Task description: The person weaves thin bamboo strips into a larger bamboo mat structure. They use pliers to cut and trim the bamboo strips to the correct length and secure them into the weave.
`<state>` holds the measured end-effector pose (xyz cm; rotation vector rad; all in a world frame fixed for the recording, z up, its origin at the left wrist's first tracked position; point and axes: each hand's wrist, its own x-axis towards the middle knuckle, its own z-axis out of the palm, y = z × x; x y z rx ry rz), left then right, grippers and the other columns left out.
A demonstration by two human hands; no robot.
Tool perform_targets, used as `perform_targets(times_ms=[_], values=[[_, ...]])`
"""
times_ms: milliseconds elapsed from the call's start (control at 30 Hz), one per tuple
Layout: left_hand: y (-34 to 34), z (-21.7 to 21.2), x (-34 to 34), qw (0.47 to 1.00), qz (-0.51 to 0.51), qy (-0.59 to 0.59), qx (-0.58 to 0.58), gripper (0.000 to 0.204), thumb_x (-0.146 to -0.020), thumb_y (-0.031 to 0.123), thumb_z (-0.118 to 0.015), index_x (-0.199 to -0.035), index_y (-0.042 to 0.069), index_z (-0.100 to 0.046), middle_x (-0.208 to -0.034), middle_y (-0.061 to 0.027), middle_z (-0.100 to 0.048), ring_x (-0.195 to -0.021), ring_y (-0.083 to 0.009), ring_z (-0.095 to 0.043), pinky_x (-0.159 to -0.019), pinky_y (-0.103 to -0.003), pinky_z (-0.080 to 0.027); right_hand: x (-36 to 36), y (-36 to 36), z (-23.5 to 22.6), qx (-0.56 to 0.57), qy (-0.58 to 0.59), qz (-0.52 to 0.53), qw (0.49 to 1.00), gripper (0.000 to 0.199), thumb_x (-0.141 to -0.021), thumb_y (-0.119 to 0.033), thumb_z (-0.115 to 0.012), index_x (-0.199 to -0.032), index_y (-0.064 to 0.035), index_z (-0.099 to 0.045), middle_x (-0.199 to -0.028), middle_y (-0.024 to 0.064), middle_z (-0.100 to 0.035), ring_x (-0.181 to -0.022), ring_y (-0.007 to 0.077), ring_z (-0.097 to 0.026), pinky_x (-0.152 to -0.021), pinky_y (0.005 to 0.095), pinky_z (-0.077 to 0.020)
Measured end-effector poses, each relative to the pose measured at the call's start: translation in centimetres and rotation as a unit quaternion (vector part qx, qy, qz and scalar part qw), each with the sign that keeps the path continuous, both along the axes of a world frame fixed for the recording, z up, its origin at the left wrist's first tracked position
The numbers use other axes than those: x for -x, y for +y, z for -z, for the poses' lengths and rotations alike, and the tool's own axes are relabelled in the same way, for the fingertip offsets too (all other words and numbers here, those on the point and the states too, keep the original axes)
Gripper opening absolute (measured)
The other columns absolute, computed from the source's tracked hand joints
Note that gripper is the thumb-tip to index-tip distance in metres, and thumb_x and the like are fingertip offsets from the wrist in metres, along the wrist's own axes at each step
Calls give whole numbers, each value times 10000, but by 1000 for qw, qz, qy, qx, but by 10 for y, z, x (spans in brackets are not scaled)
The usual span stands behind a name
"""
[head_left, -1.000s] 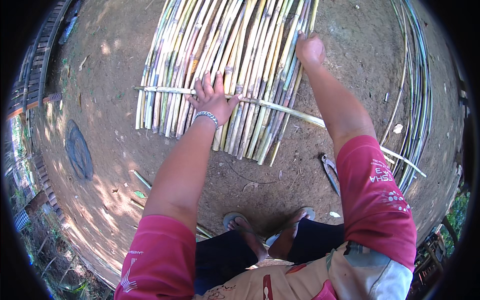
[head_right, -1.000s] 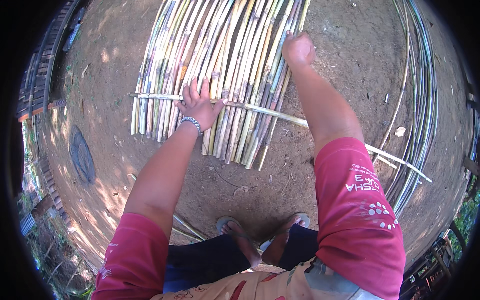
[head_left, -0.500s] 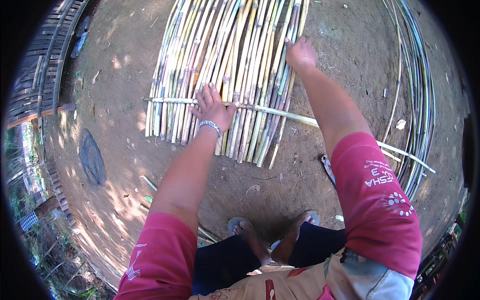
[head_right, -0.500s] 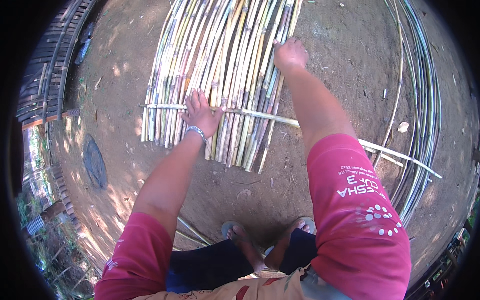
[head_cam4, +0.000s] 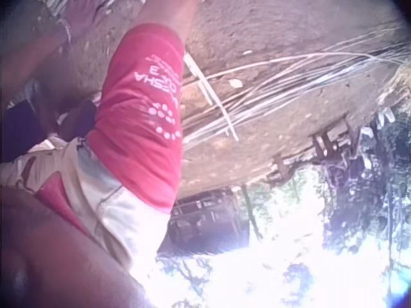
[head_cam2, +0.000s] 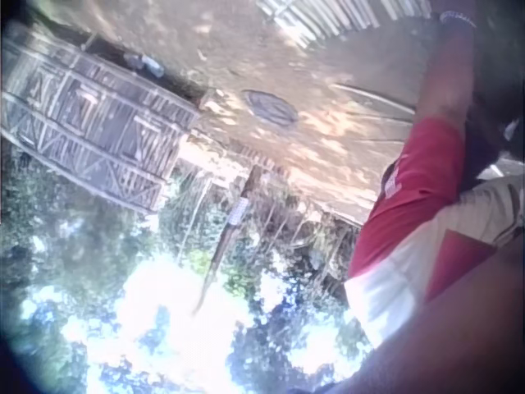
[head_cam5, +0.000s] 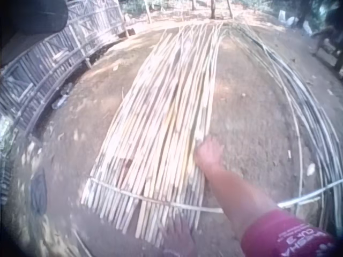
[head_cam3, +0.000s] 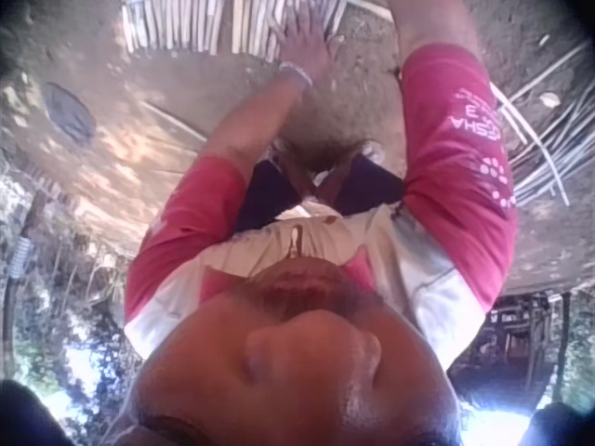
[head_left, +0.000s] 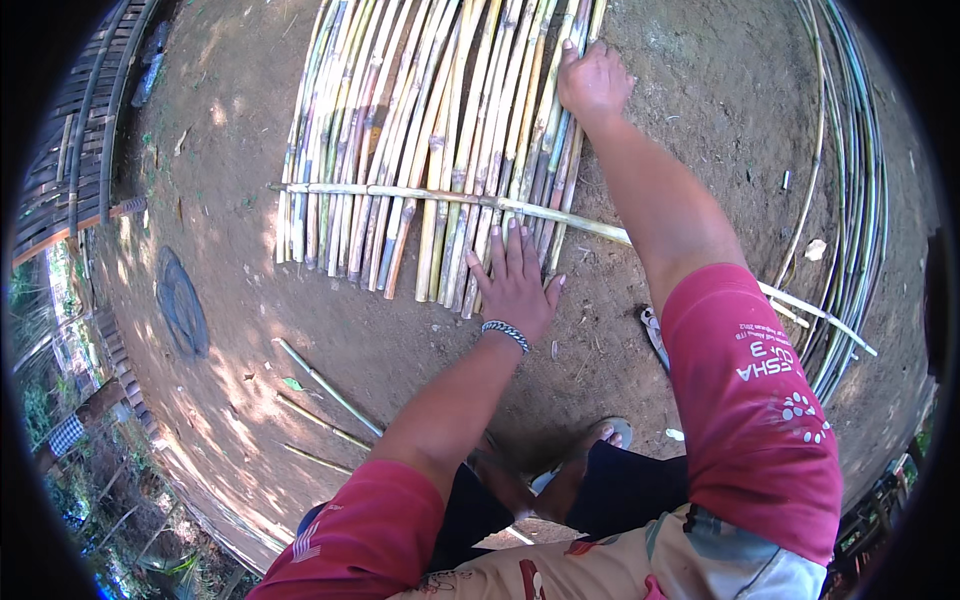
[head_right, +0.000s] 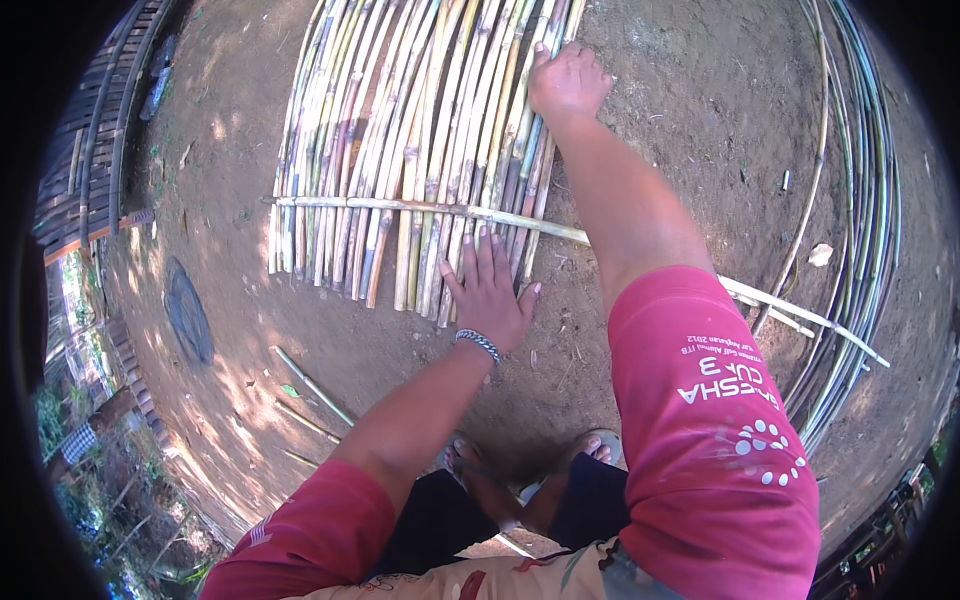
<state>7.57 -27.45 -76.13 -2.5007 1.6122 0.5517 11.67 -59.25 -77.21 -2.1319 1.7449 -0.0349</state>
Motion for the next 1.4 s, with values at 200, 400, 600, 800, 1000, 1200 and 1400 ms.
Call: perform_targets(times_ms=[200,400,600,800,1000,1200,1400], values=[[2,6,4,1000,-8,-11,8,868,-1004,567,-421,-1578,-52,-221,-1681,-208,-119,-1561,-388,-30,-1177,-707,6,14,-9,-6,-48,19,-36,998,679,-1080,-486,-279,-1564,-11,-272,-1541,204,-401,-1447,317,-392,-1204,508,-287],[0,3,7,999,-13,-29,14,839,-1020,549,-396,-1581,-48,-214,-1683,-214,-104,-1559,-399,-25,-1179,-704,12,38,-8,-11,-89,81,-87,989,754,-1064,-569,-258,-1609,-52,-191,-1648,178,-262,-1528,340,-247,-1243,550,-200],[-2,8,10,999,-22,-26,15,821,-1030,539,-373,-1588,-37,-199,-1682,-218,-101,-1556,-414,-11,-1184,-694,22,70,18,-14,-107,-22,-52,993,716,-1061,-520,-363,-1575,-29,-275,-1611,189,-310,-1505,339,-291,-1215,570,-238],[-1,5,10,999,-36,-14,17,815,-1025,539,-382,-1602,-3,-184,-1693,-186,-82,-1563,-393,25,-1177,-705,57,145,107,-44,-43,-101,-195,975,535,-1048,-445,-449,-1387,-44,-550,-1303,204,-617,-1253,385,-567,-1064,556,-394],[-3,-2,9,999,-35,2,4,830,-1016,540,-391,-1603,-6,-175,-1694,-191,-74,-1565,-386,38,-1180,-690,80,115,134,-56,-196,-23,-114,974,394,-997,-304,-553,-1216,15,-623,-1167,256,-677,-1145,399,-643,-1013,513,-459],[0,-6,7,998,-38,43,12,829,-1010,487,-435,-1588,-49,-178,-1693,-208,-55,-1565,-385,45,-1199,-654,71,86,138,-35,-167,10,-110,980,280,-907,-121,-556,-1087,49,-688,-1112,271,-709,-1077,408,-690,-915,449,-562],[2,-4,5,999,-38,23,6,819,-1011,477,-443,-1600,-21,-167,-1703,-163,-45,-1570,-366,38,-1201,-666,47,89,131,-33,-189,-14,-100,977,324,-936,-116,-525,-1183,26,-681,-1225,258,-676,-1163,384,-657,-979,439,-539]])
